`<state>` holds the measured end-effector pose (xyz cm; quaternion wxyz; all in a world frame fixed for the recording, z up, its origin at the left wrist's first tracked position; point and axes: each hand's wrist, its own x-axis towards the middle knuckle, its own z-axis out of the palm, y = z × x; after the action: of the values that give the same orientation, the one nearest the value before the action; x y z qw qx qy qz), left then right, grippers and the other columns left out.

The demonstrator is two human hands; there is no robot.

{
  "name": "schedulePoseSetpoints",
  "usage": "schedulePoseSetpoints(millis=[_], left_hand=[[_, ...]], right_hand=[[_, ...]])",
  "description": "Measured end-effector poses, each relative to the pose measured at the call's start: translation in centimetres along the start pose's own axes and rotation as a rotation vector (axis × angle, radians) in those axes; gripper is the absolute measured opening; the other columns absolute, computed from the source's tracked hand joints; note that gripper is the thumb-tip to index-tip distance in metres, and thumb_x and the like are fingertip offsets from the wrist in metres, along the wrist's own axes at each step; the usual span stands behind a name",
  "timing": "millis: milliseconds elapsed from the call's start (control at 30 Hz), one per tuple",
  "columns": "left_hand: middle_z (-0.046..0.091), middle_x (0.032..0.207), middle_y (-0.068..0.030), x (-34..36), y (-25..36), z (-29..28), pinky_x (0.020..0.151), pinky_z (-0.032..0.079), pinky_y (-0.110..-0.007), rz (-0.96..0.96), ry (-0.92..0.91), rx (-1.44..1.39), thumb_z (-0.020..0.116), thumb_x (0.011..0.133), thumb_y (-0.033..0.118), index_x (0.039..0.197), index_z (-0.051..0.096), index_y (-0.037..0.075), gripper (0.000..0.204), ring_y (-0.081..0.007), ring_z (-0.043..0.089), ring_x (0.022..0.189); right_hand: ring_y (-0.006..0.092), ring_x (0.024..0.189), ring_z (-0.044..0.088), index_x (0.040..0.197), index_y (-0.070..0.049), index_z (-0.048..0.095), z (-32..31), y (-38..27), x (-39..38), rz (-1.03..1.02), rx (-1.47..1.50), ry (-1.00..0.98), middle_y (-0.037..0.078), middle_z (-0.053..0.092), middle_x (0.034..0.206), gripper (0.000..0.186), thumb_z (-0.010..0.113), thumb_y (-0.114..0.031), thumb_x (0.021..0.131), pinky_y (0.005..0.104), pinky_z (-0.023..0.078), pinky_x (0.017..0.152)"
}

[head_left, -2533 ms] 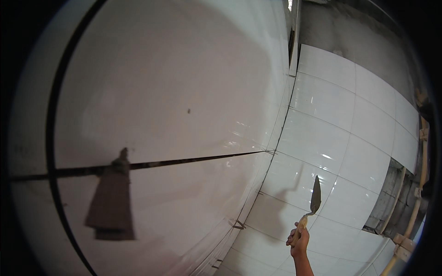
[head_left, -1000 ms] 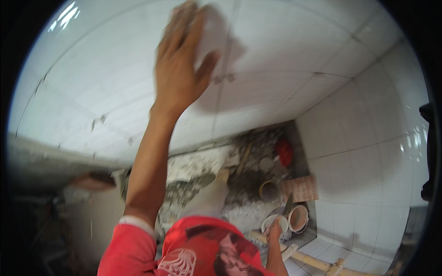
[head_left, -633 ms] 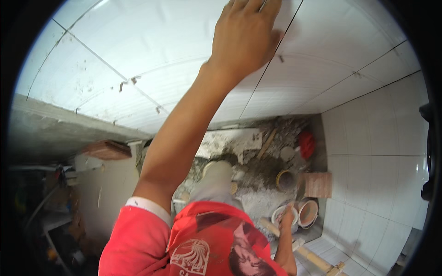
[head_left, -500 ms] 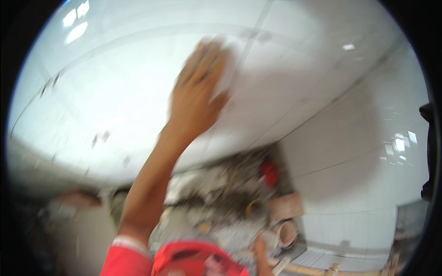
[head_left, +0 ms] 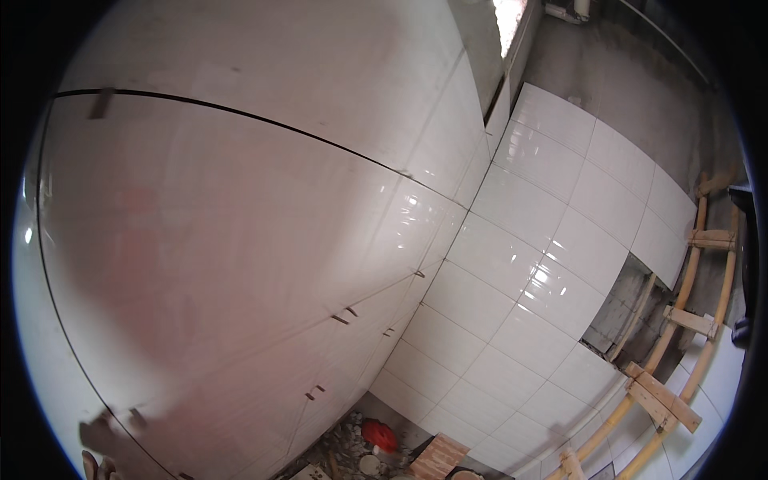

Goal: The person places white ceramic tiles on a wall, inserts spacers between them, and applies cement with a trowel. They also spread cement on a tile on the floor while sitting cross-legged.

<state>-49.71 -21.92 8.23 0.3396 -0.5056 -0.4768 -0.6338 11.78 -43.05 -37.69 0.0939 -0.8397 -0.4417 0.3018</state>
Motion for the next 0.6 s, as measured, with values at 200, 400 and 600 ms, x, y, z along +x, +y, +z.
schedulePoseSetpoints(millis=[200,400,600], left_hand=[[0.07,0.115,-0.0201,-0.9,-4.7,3.3,0.105,0.047,-0.061,0.007,-0.13,-0.068,0.054,0.108,0.032,0.118,0.064,-0.003,0.038,-0.0391,0.066,0.112],[0.068,0.117,-0.0206,-1.5,-6.7,5.8,0.105,0.047,-0.06,0.006,-0.155,-0.148,0.056,0.108,0.031,0.119,0.062,-0.004,0.037,-0.0392,0.065,0.113],[0.067,0.118,-0.0212,-1.8,-7.3,7.2,0.104,0.048,-0.059,0.009,-0.166,-0.198,0.057,0.107,0.03,0.121,0.06,-0.004,0.036,-0.0393,0.065,0.114]], right_hand=[[0.0389,0.074,0.069,0.112,-0.005,0.064,4.9,-2.6,-3.6,-0.247,-0.212,0.054,0.021,0.071,0.084,0.037,0.061,-0.035,0.091,0.0529,0.054,0.066],[0.0396,0.078,0.07,0.106,-0.005,0.064,6.1,-9.4,-3.3,-0.057,-0.158,0.009,0.02,0.071,0.085,0.029,0.062,-0.031,0.092,0.0512,0.053,0.068],[0.0347,0.081,0.071,0.117,-0.004,0.066,4.6,-16.6,-3.0,0.239,0.293,-0.02,0.02,0.075,0.094,0.035,0.056,-0.032,0.098,0.0466,0.054,0.071]])
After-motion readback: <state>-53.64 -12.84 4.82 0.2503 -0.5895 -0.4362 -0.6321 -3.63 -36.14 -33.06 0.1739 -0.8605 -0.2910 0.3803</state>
